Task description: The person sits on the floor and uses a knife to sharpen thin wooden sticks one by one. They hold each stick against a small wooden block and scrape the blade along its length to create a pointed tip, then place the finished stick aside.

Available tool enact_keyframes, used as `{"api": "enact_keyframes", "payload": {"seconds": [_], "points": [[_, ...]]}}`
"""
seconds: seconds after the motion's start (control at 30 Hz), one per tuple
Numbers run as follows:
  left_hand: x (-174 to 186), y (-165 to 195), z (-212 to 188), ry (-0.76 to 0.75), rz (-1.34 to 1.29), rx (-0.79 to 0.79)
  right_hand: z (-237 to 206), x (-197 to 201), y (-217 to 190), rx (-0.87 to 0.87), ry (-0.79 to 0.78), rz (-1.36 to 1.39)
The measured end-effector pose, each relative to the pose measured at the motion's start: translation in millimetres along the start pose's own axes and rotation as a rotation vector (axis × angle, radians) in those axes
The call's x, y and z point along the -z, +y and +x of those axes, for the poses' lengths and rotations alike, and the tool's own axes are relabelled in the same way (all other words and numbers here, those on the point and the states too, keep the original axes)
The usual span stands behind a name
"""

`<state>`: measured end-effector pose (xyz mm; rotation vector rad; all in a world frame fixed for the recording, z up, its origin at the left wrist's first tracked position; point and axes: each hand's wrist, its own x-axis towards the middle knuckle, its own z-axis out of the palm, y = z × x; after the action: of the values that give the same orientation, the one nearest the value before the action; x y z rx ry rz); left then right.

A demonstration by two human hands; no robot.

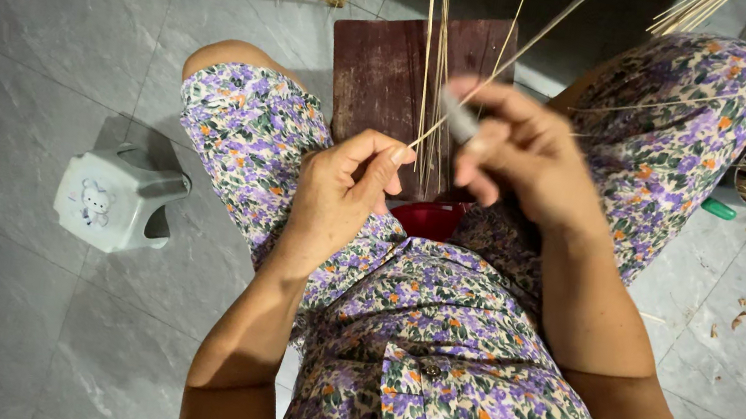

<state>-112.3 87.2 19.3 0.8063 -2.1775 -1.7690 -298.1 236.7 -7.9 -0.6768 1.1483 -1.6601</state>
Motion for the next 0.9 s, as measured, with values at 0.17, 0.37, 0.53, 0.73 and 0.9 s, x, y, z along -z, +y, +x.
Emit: {"api": "enact_keyframes", "payload": {"seconds": [0.17, 0.37, 0.53, 0.73, 0.9], "points": [[-1.7, 7.3, -0.9, 0.013, 0.011, 0.003, 3.2, -14.6, 11.9, -0.015, -0.052, 0.066], [-10.5, 10.6, 1.6, 0.072, 0.039, -0.058, 3.5, -16.3, 15.2, -0.008, -0.055, 0.115], [-6.0, 6.5, -1.8, 0.075, 0.104, -0.170, 4.3, -7.5, 17.8, 0.000, -0.007, 0.100], [1.0, -0.4, -8.3, 0.052, 0.103, -0.128, 7.1, 22.6, 12.0, 0.101, 0.163, 0.093], [11.4, -3.5, -15.9, 0.002, 0.084, -0.105, 3.2, 52.4, -2.2, 0.187, 0.343, 0.082]]}}
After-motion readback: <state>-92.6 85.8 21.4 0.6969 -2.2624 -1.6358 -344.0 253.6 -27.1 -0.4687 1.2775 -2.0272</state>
